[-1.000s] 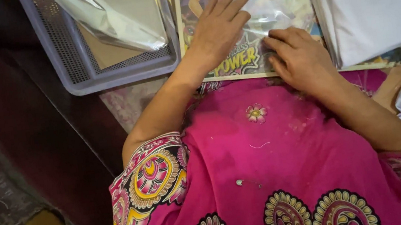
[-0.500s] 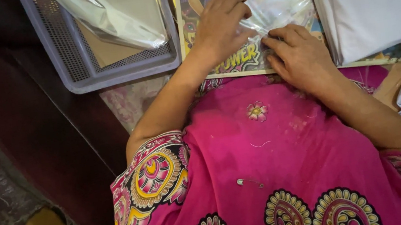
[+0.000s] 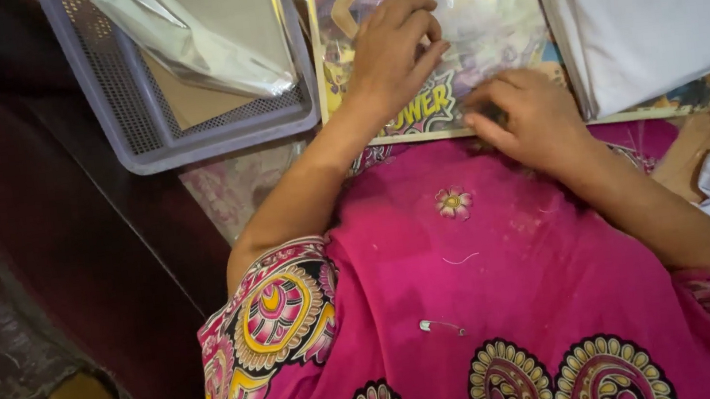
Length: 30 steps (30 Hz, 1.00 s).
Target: Folding white t-shirts and placing them into plastic packaging sleeves with cardboard inserts.
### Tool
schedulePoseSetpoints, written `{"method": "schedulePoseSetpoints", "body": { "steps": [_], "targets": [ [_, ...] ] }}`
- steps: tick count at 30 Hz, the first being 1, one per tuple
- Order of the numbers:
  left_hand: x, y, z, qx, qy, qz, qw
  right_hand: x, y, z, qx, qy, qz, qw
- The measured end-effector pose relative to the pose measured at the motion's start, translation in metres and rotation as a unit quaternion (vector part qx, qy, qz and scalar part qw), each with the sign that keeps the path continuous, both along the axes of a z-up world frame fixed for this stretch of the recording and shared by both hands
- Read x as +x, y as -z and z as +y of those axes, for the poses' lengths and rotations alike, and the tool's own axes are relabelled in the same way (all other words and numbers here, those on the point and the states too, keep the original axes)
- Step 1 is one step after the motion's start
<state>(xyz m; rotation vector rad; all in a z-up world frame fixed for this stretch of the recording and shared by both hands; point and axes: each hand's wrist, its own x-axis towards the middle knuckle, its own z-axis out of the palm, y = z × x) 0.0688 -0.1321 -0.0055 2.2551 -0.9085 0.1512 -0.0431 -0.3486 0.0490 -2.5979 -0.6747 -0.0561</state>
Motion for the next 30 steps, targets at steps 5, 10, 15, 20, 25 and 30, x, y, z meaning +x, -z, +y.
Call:
{"method": "schedulePoseSetpoints", "body": {
  "steps": [5, 10, 15, 20, 25, 30],
  "targets": [
    [-0.031, -0.049, -0.015, -0.087, 0.016, 0.029, 0.996, 0.008, 0.015, -0.002, 0.355, 0.118, 0.295, 0.879],
    [-0.052, -0.033, -0.008, -0.065, 0.060, -0.068, 0.994, 0.037, -0.028, 0.004, 0.454, 0.204, 0.210, 0.842],
    [-0.064, -0.038, -0.001, -0.113, 0.120, -0.086, 0.983, 0.070, -0.084, 0.002, 0.317, -0.011, -0.070, 0.946],
    [-0.083, -0.096, -0.001, -0.160, 0.263, -0.085, 0.948, 0.088, -0.103, 0.036, -0.001, 0.172, 0.123, 0.977],
    [-0.069, -0.085, -0.008, -0.226, 0.229, -0.107, 0.941, 0.079, -0.013, 0.026, -0.217, -0.079, -0.090, 0.969],
    [-0.015, -0.033, 0.011, -0.084, 0.085, -0.031, 0.992, 0.055, 0.046, 0.024, -0.187, -0.052, -0.030, 0.981]
  ]
}}
